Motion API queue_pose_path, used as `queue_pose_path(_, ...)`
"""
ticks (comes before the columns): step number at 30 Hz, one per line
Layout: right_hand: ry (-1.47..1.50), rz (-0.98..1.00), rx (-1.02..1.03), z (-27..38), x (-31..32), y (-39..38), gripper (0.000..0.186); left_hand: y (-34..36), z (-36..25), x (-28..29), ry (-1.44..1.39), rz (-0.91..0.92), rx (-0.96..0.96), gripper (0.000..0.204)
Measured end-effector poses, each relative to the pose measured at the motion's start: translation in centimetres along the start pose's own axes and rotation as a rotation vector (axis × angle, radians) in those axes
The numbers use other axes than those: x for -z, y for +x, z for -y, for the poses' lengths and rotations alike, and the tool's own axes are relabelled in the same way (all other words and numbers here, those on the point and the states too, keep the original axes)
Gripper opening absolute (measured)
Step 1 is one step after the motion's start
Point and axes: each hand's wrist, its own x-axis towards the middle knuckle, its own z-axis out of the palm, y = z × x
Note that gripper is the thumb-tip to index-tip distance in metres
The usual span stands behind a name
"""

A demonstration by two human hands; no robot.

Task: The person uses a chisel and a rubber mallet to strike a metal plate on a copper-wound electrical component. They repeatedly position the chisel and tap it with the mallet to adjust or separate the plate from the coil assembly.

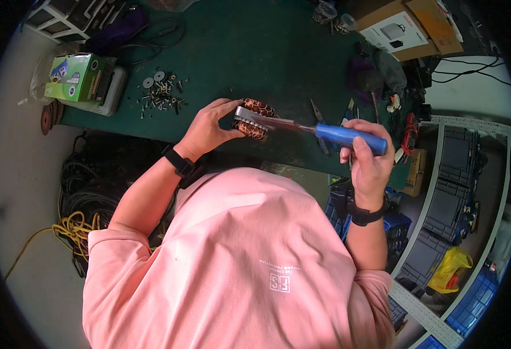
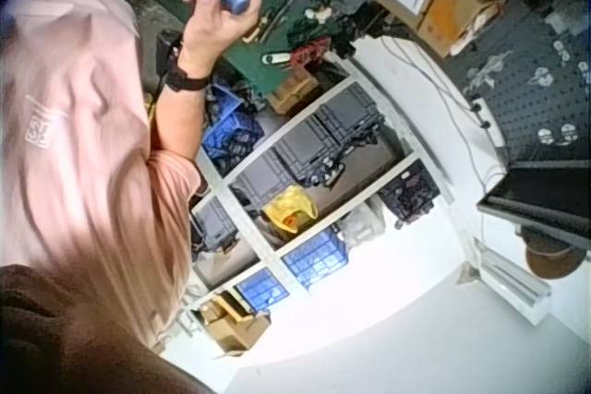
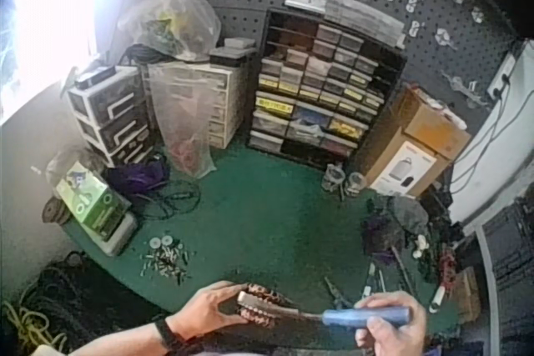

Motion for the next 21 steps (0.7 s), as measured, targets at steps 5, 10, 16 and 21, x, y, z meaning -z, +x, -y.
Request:
queue_pose_path(5, -0.008, 0.010, -0.002, 0.0, -0.3, 0.3, 0.019, 0.0, -0.1, 0.1, -0.014, 0.000, -0.011, 0.070)
queue_pose_path(10, -0.045, 0.037, 0.000, 0.5, -0.7, 0.7, 0.019, -0.2, 0.0, 0.0, -0.006, -0.024, -0.028, 0.070)
queue_pose_path(16, -0.149, 0.129, 0.023, 2.3, -2.3, 1.5, 0.020, -0.2, 0.4, -0.2, -0.052, -0.013, 0.000, 0.070)
queue_pose_path(21, -0.173, 0.168, 0.014, 3.0, -2.9, 2.1, 0.021, -0.3, 0.1, -0.1, -0.021, -0.032, -0.025, 0.069)
